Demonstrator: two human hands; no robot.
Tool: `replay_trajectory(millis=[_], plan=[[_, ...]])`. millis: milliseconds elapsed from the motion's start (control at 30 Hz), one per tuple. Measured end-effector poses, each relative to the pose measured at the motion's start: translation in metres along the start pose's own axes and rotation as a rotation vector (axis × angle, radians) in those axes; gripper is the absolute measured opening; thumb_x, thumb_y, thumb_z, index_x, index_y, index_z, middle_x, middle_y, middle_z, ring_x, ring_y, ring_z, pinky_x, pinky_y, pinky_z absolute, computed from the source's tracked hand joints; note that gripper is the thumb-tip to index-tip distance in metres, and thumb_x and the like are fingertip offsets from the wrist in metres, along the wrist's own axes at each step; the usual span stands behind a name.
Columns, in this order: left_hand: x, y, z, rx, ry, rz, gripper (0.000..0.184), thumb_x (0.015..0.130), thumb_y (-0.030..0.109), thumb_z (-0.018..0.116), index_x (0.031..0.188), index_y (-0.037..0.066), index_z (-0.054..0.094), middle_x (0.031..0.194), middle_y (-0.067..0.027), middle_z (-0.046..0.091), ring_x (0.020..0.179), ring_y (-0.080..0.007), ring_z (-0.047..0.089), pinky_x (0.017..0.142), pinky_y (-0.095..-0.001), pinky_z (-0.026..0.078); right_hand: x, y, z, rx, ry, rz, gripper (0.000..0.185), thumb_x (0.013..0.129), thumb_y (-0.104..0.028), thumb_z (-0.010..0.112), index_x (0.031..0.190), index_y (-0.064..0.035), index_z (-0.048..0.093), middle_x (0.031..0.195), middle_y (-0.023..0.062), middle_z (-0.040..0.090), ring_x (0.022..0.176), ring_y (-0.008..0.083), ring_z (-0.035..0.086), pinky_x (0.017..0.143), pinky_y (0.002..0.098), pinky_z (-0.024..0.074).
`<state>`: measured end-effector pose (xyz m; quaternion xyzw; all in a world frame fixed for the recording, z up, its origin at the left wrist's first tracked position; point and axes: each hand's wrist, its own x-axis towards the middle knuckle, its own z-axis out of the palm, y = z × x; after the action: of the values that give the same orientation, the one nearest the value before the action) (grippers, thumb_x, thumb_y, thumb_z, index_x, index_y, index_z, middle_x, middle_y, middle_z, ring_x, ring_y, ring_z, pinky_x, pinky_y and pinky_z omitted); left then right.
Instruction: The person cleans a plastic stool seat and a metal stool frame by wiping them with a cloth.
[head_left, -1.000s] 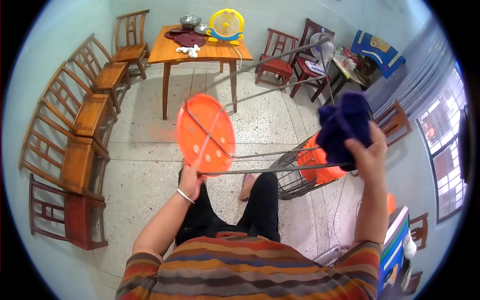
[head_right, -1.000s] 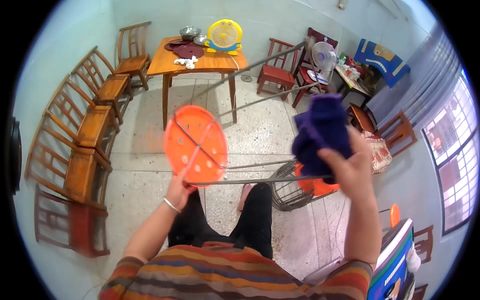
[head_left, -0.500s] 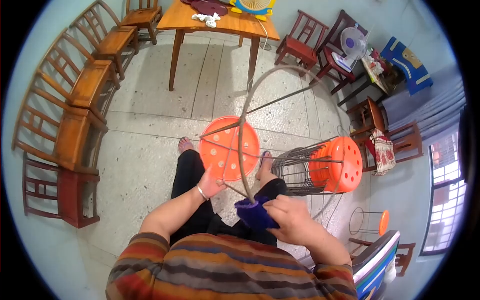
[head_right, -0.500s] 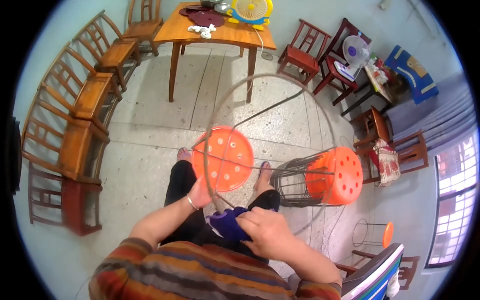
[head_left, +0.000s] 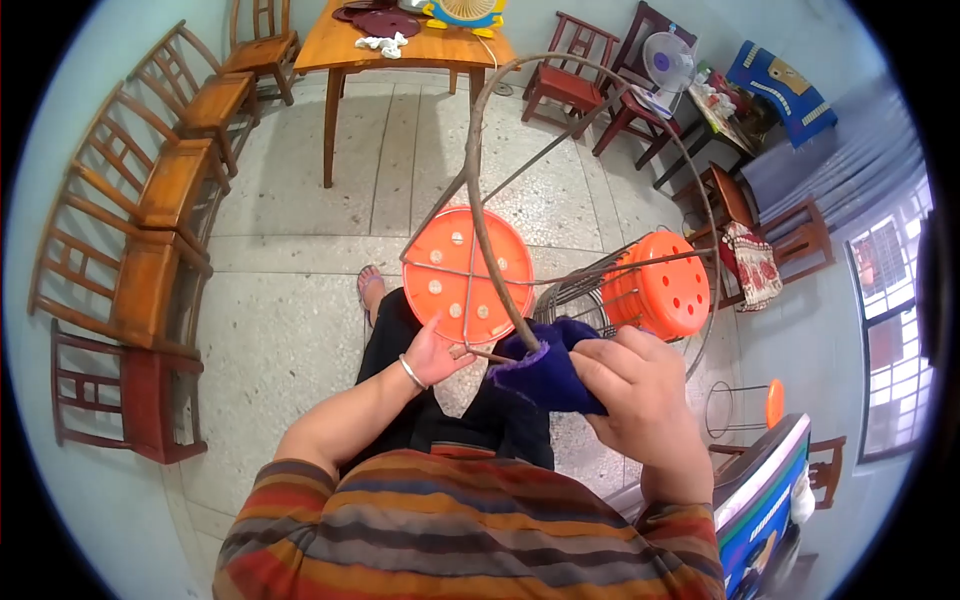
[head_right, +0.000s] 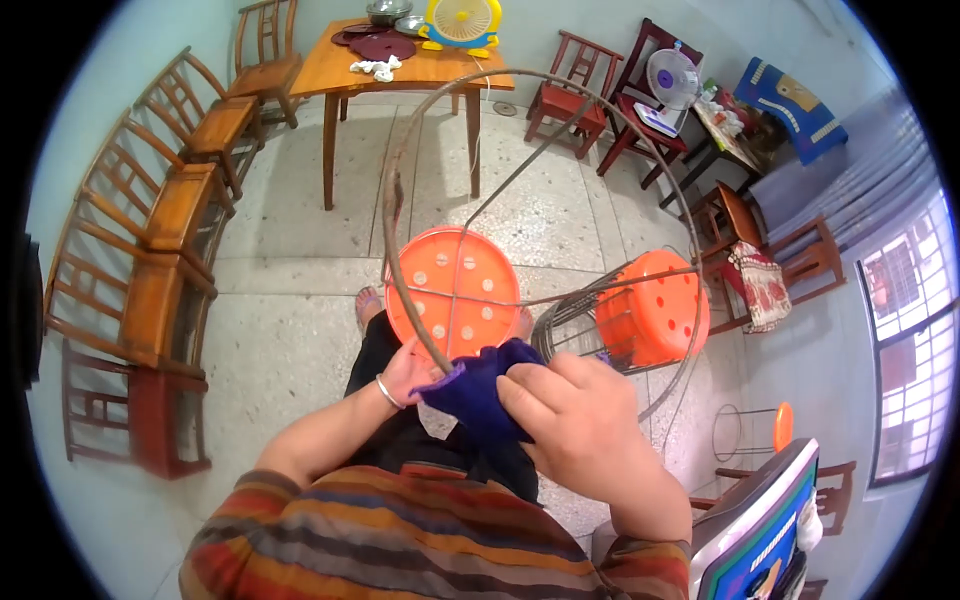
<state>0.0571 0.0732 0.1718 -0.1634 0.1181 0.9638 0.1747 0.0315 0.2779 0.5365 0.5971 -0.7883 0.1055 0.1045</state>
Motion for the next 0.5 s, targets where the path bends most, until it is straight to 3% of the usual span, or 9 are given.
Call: replay_trajectory(millis=[133, 167, 267, 300, 400, 433, 467, 500], plan=[[-0.010, -0.010, -0.038, -0.066, -0.013, -0.055, 0.056, 0.102, 0.056, 0.032, 0.145, 0.020, 0.043, 0.146, -0.0065, 0.051, 0.131, -0.0263, 0.050, 0.114, -0.0505, 0.026, -0.004, 0.004, 0.004, 0.023, 0.069, -0.023, 0.048, 0.053, -0.012, 0.072, 0.100, -0.0077, 0.066, 0.097, 0.0015, 0.064, 0.075, 0.0204, 0.057, 0.061, 0.0342, 0.0468], [-0.010, -0.012, -0.046, -0.117, -0.026, -0.105, 0.055, 0.103, 0.054, 0.032, 0.143, 0.019, 0.045, 0.143, -0.0071, 0.054, 0.131, -0.0287, 0.050, 0.111, -0.0509, 0.032, -0.003, 0.003, 0.007, 0.020, 0.065, -0.037, 0.045, 0.055, -0.012, 0.071, 0.099, -0.0084, 0.066, 0.097, 0.0010, 0.064, 0.075, 0.0202, 0.057, 0.061, 0.0341, 0.0465], [-0.013, -0.015, -0.067, -0.039, 0.003, -0.100, 0.053, 0.103, 0.052, 0.037, 0.139, 0.015, 0.047, 0.127, -0.0095, 0.061, 0.114, -0.0281, 0.058, 0.105, -0.0505, 0.041, 0.003, 0.004, 0.015, -0.011, 0.077, -0.073, 0.037, 0.060, -0.012, 0.069, 0.097, -0.0105, 0.066, 0.096, -0.0003, 0.064, 0.075, 0.0197, 0.056, 0.062, 0.0339, 0.0454], [-0.024, -0.014, -0.058, -0.044, 0.072, -0.125, 0.048, 0.102, 0.047, 0.045, 0.136, 0.013, 0.049, 0.120, -0.0068, 0.061, 0.104, -0.0235, 0.060, 0.102, -0.0472, 0.046, 0.005, 0.008, 0.016, -0.031, 0.093, -0.082, 0.035, 0.062, -0.012, 0.068, 0.097, -0.0113, 0.066, 0.096, -0.0006, 0.064, 0.075, 0.0194, 0.056, 0.062, 0.0339, 0.0451], [-0.084, 0.002, 0.020, 0.505, 0.293, 0.077, 0.041, 0.102, 0.036, 0.051, 0.134, 0.011, 0.050, 0.119, -0.0046, 0.059, 0.105, -0.0192, 0.060, 0.096, -0.0434, 0.050, 0.010, 0.027, 0.022, -0.049, 0.123, -0.068, 0.037, 0.062, -0.014, 0.072, 0.099, -0.0125, 0.065, 0.095, -0.0003, 0.063, 0.076, 0.0205, 0.056, 0.065, 0.0343, 0.0450], [-0.096, 0.009, 0.043, 0.624, 0.335, 0.308, 0.036, 0.102, 0.027, 0.052, 0.134, 0.010, 0.050, 0.119, -0.0038, 0.059, 0.106, -0.0166, 0.059, 0.091, -0.0401, 0.053, 0.013, 0.031, 0.023, -0.032, 0.125, -0.050, 0.039, 0.061, -0.015, 0.073, 0.099, -0.0124, 0.065, 0.095, -0.0001, 0.063, 0.077, 0.0210, 0.056, 0.066, 0.0346, 0.0453], [-0.109, 0.021, 0.075, 0.682, 0.284, 0.524, 0.035, 0.105, 0.030, 0.045, 0.132, 0.009, 0.050, 0.111, -0.0031, 0.063, 0.102, -0.0154, 0.061, 0.090, -0.0390, 0.052, 0.016, 0.034, 0.023, -0.014, 0.125, -0.033, 0.041, 0.060, -0.015, 0.074, 0.100, -0.0124, 0.065, 0.095, 0.0001, 0.063, 0.078, 0.0215, 0.056, 0.067, 0.0348, 0.0456], [-0.125, 0.033, 0.116, 0.650, 0.173, 0.652, 0.038, 0.106, 0.035, 0.042, 0.133, 0.009, 0.049, 0.116, -0.0048, 0.063, 0.113, -0.0184, 0.059, 0.099, -0.0402, 0.047, 0.019, 0.035, 0.024, -0.013, 0.114, -0.025, 0.045, 0.058, -0.018, 0.078, 0.101, -0.0114, 0.064, 0.093, 0.0014, 0.062, 0.081, 0.0228, 0.058, 0.071, 0.0362, 0.0465]])
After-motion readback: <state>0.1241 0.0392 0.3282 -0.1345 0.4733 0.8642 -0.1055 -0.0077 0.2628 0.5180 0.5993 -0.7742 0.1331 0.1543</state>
